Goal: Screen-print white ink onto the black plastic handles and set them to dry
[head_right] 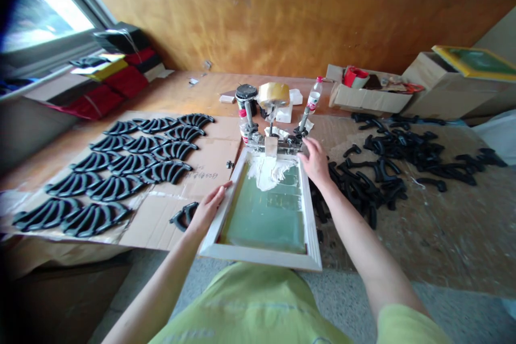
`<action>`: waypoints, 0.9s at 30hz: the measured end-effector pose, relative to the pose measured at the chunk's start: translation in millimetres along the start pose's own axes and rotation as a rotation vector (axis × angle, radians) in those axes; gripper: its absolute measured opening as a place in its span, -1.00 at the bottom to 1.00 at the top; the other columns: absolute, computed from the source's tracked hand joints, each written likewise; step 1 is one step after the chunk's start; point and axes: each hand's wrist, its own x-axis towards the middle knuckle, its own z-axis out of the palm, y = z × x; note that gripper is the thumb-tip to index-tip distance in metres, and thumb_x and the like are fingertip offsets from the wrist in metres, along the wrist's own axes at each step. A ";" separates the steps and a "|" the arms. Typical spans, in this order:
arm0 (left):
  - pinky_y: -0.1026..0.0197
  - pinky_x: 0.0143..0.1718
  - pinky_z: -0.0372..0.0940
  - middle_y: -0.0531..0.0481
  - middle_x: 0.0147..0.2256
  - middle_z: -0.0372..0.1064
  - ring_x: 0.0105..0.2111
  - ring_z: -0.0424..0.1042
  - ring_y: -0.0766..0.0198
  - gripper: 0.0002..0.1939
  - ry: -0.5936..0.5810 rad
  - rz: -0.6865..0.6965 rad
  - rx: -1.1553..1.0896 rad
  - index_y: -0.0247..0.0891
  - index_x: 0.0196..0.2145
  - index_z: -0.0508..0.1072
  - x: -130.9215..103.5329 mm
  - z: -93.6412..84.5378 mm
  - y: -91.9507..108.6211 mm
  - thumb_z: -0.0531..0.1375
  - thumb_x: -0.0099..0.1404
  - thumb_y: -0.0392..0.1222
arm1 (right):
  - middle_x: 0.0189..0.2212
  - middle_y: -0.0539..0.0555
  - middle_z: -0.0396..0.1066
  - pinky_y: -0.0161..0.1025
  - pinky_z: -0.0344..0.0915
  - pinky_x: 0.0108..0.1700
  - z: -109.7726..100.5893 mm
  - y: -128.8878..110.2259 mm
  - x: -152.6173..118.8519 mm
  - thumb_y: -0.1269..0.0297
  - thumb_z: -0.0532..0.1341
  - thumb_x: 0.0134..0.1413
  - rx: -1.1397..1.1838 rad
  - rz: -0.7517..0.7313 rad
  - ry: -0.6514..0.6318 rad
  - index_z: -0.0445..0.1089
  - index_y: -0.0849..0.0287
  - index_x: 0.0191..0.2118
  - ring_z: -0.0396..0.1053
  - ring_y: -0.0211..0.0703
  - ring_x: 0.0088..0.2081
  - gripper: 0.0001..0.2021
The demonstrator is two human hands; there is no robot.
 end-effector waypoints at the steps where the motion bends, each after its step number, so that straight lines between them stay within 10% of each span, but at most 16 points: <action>1: 0.28 -0.35 0.30 -0.02 -0.28 0.48 -0.34 0.42 0.24 -0.40 0.000 -0.025 -0.016 -0.19 0.11 0.40 0.7 1.5 -12.1 0.21 0.19 0.15 | 0.15 0.29 0.21 -0.03 0.26 0.12 6.4 -12.6 9.8 0.32 0.24 0.07 0.007 -0.076 -0.011 0.24 0.27 0.17 0.26 0.05 0.11 -0.48; 8: 0.29 -0.42 0.30 0.06 -0.45 0.43 -0.44 0.41 0.26 -0.33 0.049 -0.092 -0.060 -0.23 0.15 0.34 15.2 11.5 -56.6 0.29 0.10 0.02 | -0.24 0.20 0.41 -0.14 0.27 -0.07 56.7 -71.6 19.6 0.46 0.18 0.08 -0.195 -0.242 -0.475 0.39 0.23 -0.19 0.33 0.01 -0.14 -0.85; 16: 0.29 -0.43 0.30 0.08 -0.48 0.42 -0.43 0.44 0.25 -0.41 0.067 -0.129 -0.071 -0.22 0.07 0.40 10.3 11.8 -47.5 0.29 0.09 -0.01 | -0.37 0.10 0.41 -0.22 0.21 -0.18 22.0 -62.4 -32.1 0.56 0.12 0.00 0.005 -0.607 -0.673 0.40 0.18 -0.33 0.32 -0.08 -0.23 -0.82; 27: 0.34 -0.54 0.23 0.06 -0.47 0.45 -0.54 0.38 0.33 -0.31 0.018 -0.123 -0.106 -0.25 0.14 0.34 9.7 8.8 -42.3 0.30 0.08 0.04 | -0.27 0.12 0.44 -0.19 0.26 -0.09 32.7 -61.3 -46.8 0.45 0.13 0.14 0.059 -0.556 -0.512 0.44 0.17 -0.17 0.34 -0.06 -0.13 -0.81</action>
